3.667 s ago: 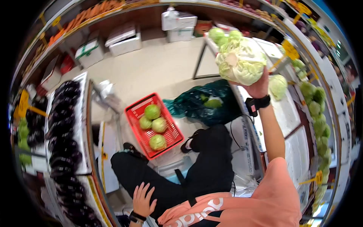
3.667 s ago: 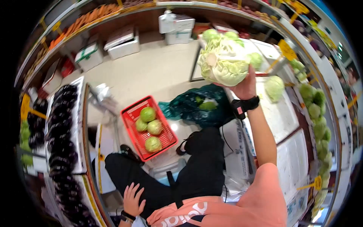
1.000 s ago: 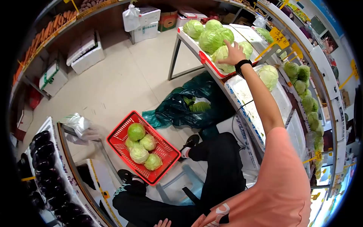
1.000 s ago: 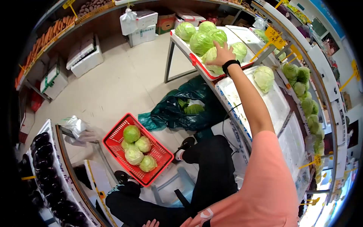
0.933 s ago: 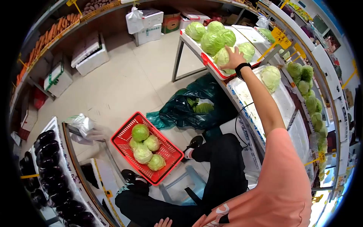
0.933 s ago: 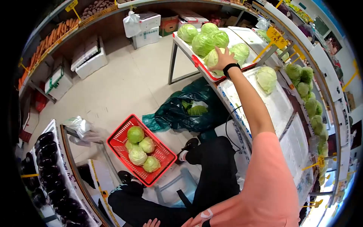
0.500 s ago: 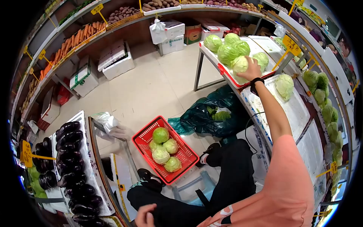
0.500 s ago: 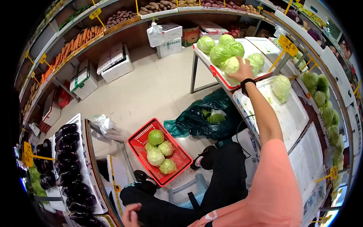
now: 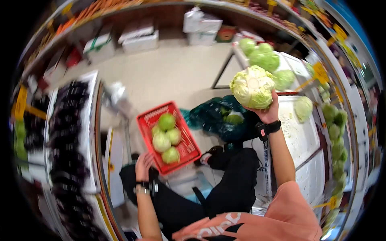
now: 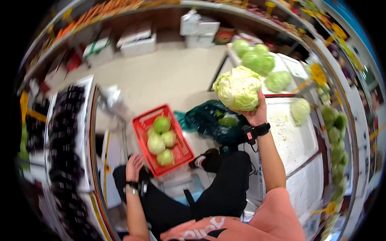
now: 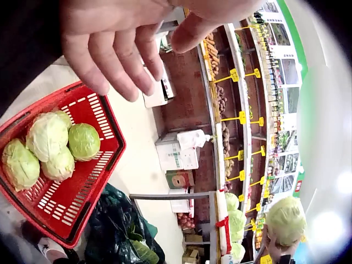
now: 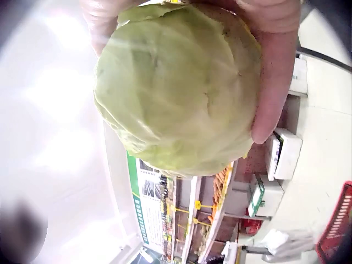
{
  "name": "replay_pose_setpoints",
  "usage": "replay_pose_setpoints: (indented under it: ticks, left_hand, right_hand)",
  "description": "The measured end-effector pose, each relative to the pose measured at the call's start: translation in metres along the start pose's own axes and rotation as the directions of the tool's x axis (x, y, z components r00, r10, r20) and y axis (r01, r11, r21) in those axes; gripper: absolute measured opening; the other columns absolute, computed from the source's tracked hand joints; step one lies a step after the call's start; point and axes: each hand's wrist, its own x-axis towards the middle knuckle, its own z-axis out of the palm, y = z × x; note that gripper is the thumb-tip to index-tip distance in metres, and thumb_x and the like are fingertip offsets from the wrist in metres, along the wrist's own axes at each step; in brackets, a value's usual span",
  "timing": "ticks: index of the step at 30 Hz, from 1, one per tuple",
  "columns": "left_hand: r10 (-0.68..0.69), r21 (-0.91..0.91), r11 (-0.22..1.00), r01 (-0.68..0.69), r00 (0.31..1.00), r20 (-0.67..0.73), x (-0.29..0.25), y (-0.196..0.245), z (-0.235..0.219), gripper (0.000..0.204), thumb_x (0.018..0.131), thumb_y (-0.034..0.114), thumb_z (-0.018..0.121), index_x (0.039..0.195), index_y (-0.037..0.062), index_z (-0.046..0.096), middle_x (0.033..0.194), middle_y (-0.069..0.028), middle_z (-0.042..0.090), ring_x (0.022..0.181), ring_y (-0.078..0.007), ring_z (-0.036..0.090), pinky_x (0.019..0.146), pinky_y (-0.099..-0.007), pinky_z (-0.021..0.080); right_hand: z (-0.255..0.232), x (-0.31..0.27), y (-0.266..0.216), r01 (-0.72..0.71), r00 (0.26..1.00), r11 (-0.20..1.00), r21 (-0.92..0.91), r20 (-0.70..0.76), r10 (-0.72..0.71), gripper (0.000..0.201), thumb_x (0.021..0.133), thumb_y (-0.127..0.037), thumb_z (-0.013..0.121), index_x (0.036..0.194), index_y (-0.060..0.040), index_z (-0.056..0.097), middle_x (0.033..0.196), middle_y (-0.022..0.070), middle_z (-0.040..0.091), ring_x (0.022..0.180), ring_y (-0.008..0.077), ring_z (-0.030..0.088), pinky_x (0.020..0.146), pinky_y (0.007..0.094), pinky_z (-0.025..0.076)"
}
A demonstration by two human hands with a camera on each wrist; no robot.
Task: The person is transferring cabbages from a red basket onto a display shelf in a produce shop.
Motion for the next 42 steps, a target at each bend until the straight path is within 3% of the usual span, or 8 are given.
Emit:
replay_pose_setpoints:
  ticks: [5, 10, 13, 16, 26, 32, 38, 42]
  left_hand:
    - [-0.022, 0.080, 0.997, 0.010, 0.989, 0.146, -0.004, 0.041, 0.056, 0.040, 0.105, 0.037, 0.049, 0.128, 0.0082, 0.062, 0.123, -0.0064, 0.067, 0.113, -0.0156, 0.062, 0.095, -0.0299, 0.046]
    - [0.043, 0.129, 0.990, -0.060, 0.990, 0.136, 0.016, 0.070, 0.104, 0.107, 0.085, 0.063, 0.070, 0.159, 0.0157, 0.008, 0.161, -0.0221, 0.019, 0.147, -0.0371, 0.026, 0.112, -0.0632, 0.027]
    - [-0.314, -0.092, 0.935, 0.342, 0.921, 0.232, 0.020, 0.056, 0.107, 0.115, 0.082, 0.056, 0.077, 0.158, 0.0162, 0.000, 0.157, -0.0197, 0.026, 0.141, -0.0364, 0.036, 0.108, -0.0645, 0.035]
    - [-0.188, -0.256, 0.940, 0.224, 0.969, 0.158, 0.035, 0.012, 0.105, 0.111, 0.082, 0.047, 0.080, 0.158, 0.0151, 0.005, 0.146, -0.0169, 0.042, 0.131, -0.0323, 0.051, 0.095, -0.0570, 0.050]
    - [-0.166, -0.349, 0.891, 0.289, 0.925, 0.343, 0.053, 0.011, 0.055, 0.077, 0.086, 0.035, 0.078, 0.146, 0.0061, 0.039, 0.133, -0.0124, 0.059, 0.120, -0.0249, 0.061, 0.098, -0.0396, 0.054]
    - [-0.186, -0.400, 0.837, 0.374, 0.881, 0.434, 0.052, 0.015, 0.048, 0.062, 0.092, 0.041, 0.070, 0.141, 0.0081, 0.051, 0.136, -0.0102, 0.061, 0.121, -0.0217, 0.062, 0.103, -0.0406, 0.051]
    - [-0.255, -0.340, 0.868, 0.362, 0.912, 0.320, 0.057, 0.013, 0.050, 0.062, 0.093, 0.038, 0.070, 0.142, 0.0072, 0.048, 0.131, -0.0091, 0.063, 0.116, -0.0216, 0.064, 0.097, -0.0380, 0.052]
    - [0.026, 0.067, 0.998, -0.015, 0.987, -0.160, 0.109, -0.080, 0.031, 0.058, 0.090, 0.037, 0.070, 0.133, 0.0014, 0.055, 0.125, -0.0114, 0.066, 0.114, -0.0243, 0.064, 0.092, -0.0365, 0.051]
  right_hand:
    - [0.027, 0.006, 0.122, 0.054, 0.998, 0.924, -0.379, -0.010, -0.063, 0.072, 0.088, -0.028, 0.076, 0.147, -0.0079, 0.039, 0.135, 0.0097, 0.055, 0.123, 0.0239, 0.056, 0.104, 0.0369, 0.048]
    - [0.074, -0.002, 0.232, 0.057, 0.998, 0.693, -0.719, 0.034, -0.046, 0.095, 0.067, -0.019, 0.093, 0.144, -0.0043, 0.040, 0.135, 0.0137, 0.051, 0.122, 0.0231, 0.054, 0.102, 0.0363, 0.049]
    - [0.090, -0.014, 0.273, 0.180, 0.977, 0.513, -0.839, 0.214, 0.008, 0.096, 0.064, -0.021, 0.093, 0.143, -0.0053, 0.040, 0.135, 0.0141, 0.050, 0.124, 0.0264, 0.052, 0.105, 0.0381, 0.046]
    - [0.135, -0.039, 0.284, 0.330, 0.941, 0.104, -0.938, 0.336, 0.047, 0.109, 0.059, -0.043, 0.093, 0.144, -0.0003, 0.039, 0.132, 0.0245, 0.047, 0.124, 0.0404, 0.048, 0.108, 0.0457, 0.042]
    - [0.153, -0.021, 0.252, 0.480, 0.849, 0.007, -0.877, 0.466, 0.250, 0.111, 0.058, -0.040, 0.093, 0.150, -0.0106, 0.038, 0.141, 0.0222, 0.043, 0.132, 0.0425, 0.046, 0.109, 0.0480, 0.043]
    - [0.148, 0.001, 0.284, 0.351, 0.786, 0.312, -0.883, 0.459, 0.414, 0.108, 0.060, -0.030, 0.095, 0.149, -0.0036, 0.038, 0.142, 0.0166, 0.049, 0.131, 0.0283, 0.050, 0.110, 0.0393, 0.042]
    - [0.129, 0.010, 0.308, 0.241, 0.819, 0.375, -0.895, 0.395, 0.416, 0.102, 0.059, -0.028, 0.095, 0.144, -0.0043, 0.043, 0.135, 0.0148, 0.054, 0.126, 0.0253, 0.054, 0.108, 0.0367, 0.043]
    - [0.098, 0.016, 0.347, 0.365, 0.864, 0.028, -0.931, 0.350, 0.363, 0.103, 0.055, -0.038, 0.094, 0.143, -0.0152, 0.047, 0.141, 0.0212, 0.045, 0.126, 0.0420, 0.049, 0.107, 0.0480, 0.043]
